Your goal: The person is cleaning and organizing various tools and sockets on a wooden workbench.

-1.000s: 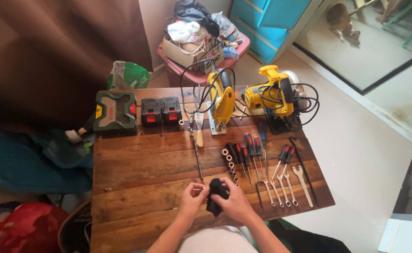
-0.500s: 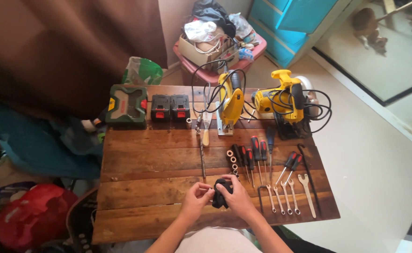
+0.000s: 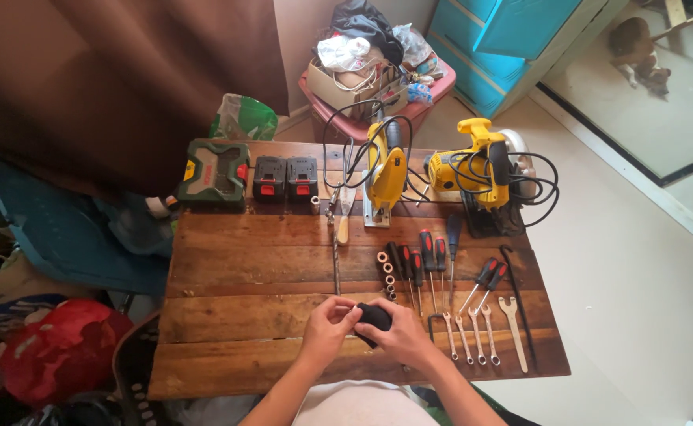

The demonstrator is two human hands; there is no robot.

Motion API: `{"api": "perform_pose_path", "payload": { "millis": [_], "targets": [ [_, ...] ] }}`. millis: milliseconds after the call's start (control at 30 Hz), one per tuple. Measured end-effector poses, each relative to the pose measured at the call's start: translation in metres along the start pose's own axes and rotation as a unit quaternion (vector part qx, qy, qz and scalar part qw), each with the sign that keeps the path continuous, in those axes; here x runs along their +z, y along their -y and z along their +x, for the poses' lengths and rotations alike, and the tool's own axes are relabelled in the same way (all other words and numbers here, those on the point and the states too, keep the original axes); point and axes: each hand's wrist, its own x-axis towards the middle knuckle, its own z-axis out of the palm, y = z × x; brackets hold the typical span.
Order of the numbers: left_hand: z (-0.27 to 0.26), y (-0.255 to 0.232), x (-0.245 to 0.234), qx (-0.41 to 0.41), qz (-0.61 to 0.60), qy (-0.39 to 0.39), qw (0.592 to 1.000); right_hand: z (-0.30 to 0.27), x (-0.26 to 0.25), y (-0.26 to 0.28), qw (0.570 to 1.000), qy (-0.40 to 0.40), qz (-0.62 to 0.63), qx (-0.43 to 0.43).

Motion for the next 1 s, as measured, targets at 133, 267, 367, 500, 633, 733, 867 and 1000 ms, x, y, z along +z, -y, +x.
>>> {"api": "perform_pose_path", "payload": {
  "millis": [133, 267, 367, 500, 633, 733, 867, 1000],
  "targets": [
    [0.000, -0.008, 0.005, 0.010, 0.018, 0.022, 1.000, 0.008, -0.003, -0.039, 0.995, 0.035, 0.090, 0.009],
    [0.001, -0.004, 0.011, 0.028, -0.027, 0.015, 0.999, 0.016, 0.001, -0.058, 0.971, 0.082, 0.219, -0.042],
    [-0.003, -0.006, 0.020, 0.033, -0.006, -0.024, 0.999, 0.019, 0.007, -0.064, 0.957, 0.056, 0.284, 0.014],
    [-0.011, -0.032, 0.037, 0.022, 0.092, -0.114, 0.989, 0.014, 0.006, -0.053, 0.944, 0.063, 0.320, 0.042],
    [-0.013, -0.046, 0.047, -0.004, 0.070, -0.119, 0.990, 0.019, 0.007, -0.061, 0.957, 0.042, 0.286, 0.010],
    [-0.005, -0.027, 0.048, 0.043, 0.073, -0.085, 0.993, 0.026, 0.009, -0.073, 0.960, -0.026, 0.278, 0.002],
    [-0.005, -0.034, 0.065, 0.056, 0.119, -0.039, 0.991, 0.032, 0.006, -0.079, 0.937, -0.097, 0.332, 0.057],
    [-0.010, -0.057, 0.078, 0.129, 0.182, 0.023, 0.975, 0.037, 0.004, -0.092, 0.920, -0.153, 0.350, 0.090]
  ]
}}
